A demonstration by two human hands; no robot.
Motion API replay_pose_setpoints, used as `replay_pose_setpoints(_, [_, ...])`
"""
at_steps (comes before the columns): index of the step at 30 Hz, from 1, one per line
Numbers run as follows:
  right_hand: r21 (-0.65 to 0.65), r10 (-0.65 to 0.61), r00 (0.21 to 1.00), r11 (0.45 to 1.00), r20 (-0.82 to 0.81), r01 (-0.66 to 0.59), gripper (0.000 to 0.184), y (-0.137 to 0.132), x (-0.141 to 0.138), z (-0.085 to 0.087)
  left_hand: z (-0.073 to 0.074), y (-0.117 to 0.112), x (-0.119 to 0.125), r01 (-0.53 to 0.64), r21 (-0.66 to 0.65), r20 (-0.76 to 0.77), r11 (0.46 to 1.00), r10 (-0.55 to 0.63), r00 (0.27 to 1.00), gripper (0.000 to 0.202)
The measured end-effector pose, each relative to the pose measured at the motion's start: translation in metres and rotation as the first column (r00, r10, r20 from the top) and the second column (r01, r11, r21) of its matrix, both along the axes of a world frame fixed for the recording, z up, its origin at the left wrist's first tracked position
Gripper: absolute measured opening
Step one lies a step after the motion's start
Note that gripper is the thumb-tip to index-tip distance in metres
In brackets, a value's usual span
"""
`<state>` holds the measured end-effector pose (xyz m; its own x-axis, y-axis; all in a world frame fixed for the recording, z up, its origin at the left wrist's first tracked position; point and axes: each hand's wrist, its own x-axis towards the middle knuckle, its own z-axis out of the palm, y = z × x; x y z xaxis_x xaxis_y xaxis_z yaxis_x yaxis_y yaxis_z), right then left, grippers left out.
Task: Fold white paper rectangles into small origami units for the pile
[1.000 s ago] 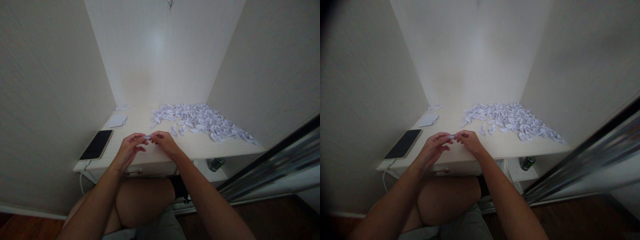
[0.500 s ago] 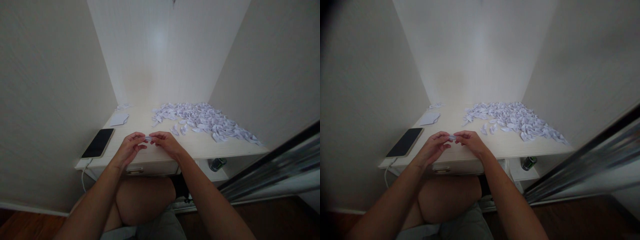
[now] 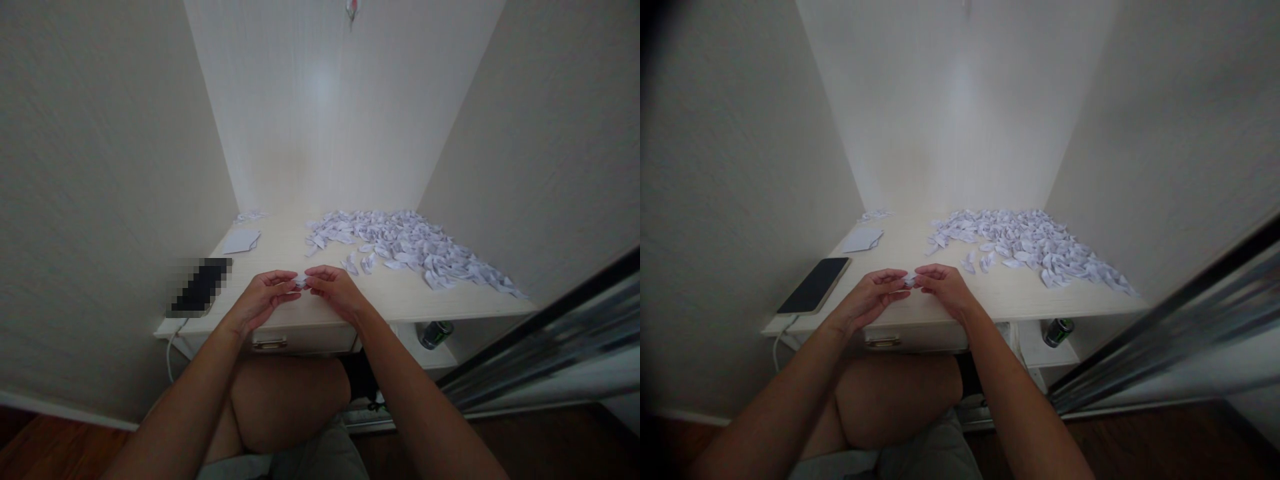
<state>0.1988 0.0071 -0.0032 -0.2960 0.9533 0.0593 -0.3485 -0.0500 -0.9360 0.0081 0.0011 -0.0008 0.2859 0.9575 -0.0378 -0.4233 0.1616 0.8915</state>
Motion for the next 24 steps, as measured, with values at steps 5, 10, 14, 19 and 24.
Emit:
replay_pose_setpoints(5, [-0.022, 0.051, 0.999, 0.998, -0.015, -0.051, 0.028, 0.0, 0.001, -0.002, 0.001, -0.001, -0.002, -0.02, 0.006, -0.043, 1.0, 0.02, 0.999, 0.029])
replay_pose_setpoints(10, [-0.031, 0.039, 0.999, 0.999, 0.02, -0.038, 0.025, 0.003, 0.001, -0.004, 0.0, -0.003, 0.0, -0.011, 0.058, -0.101, 0.998, 0.017, 0.995, 0.031])
replay_pose_setpoints(14, [-0.026, 0.013, 0.999, 1.0, 0.041, -0.012, 0.022, 0.003, -0.002, -0.006, 0.0, -0.003, 0.002, -0.01, 0.102, -0.159, 0.995, 0.026, 0.987, 0.032])
replay_pose_setpoints(19, [0.078, -0.085, 0.988, 0.994, 0.129, 0.076, 0.022, 0.003, -0.005, -0.008, 0.002, -0.003, 0.005, -0.026, 0.154, -0.264, 0.988, 0.067, 0.962, 0.034])
replay_pose_setpoints(24, [0.155, -0.219, 0.961, 0.969, 0.172, 0.193, 0.021, 0.004, -0.007, -0.011, 0.0, 0.0, 0.011, -0.088, 0.157, -0.351, 0.984, 0.139, 0.926, 0.038])
